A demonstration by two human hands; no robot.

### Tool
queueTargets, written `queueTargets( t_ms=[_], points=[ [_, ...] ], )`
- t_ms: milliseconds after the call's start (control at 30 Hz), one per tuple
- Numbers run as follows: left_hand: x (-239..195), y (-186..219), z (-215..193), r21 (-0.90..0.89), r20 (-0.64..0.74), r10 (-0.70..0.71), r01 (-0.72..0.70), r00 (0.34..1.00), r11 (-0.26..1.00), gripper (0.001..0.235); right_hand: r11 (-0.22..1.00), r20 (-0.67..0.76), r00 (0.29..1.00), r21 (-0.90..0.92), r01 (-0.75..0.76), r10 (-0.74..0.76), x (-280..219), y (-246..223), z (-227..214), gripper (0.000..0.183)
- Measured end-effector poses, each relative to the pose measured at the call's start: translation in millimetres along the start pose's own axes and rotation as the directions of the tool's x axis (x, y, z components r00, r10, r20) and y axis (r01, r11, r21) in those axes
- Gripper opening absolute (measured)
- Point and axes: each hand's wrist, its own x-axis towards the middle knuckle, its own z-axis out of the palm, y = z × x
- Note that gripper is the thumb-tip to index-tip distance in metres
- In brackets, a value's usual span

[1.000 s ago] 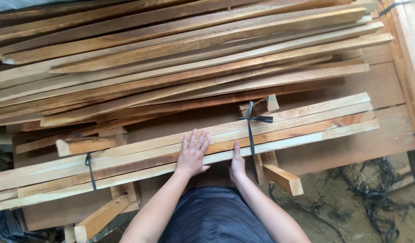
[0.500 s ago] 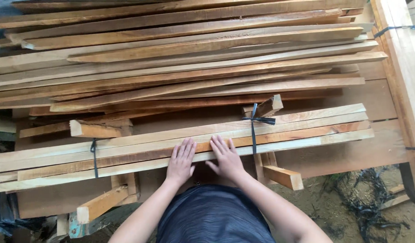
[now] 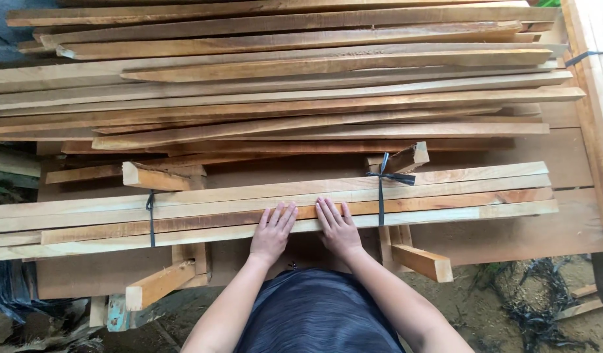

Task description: The person gathers several thin wooden planks and secures them into a bundle using a black strap. They wrap the strap around the planks, pull it tight, and tie a knot to hold the bundle together. The person then lifts the completed bundle and places it onto a larger stack of similar wood.

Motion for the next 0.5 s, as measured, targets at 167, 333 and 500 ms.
queueTargets(
  t_ms=[167, 333, 500],
  points=[
    [-1, 3, 0, -0.009, 0.086, -0.03, 0.031, 0.996, 0.999, 0.093, 1.0, 0.039, 0.999, 0.0, -0.022, 0.022, -5, -2, 6, 0.11],
    [14, 9, -41, -0.17, 0.284, -0.12, 0.173, 0.951, 0.97, 0.085, 0.997, 0.104, 0.993, 0.044, -0.067, 0.062, -6, -6, 1, 0.115],
    [0, 6, -74, -0.603, 0.251, -0.353, 0.431, 0.901, 0.671, 0.041, 0.955, 0.127, 0.981, 0.237, -0.176, 0.15, 18, -17, -32, 0.096]
  ],
)
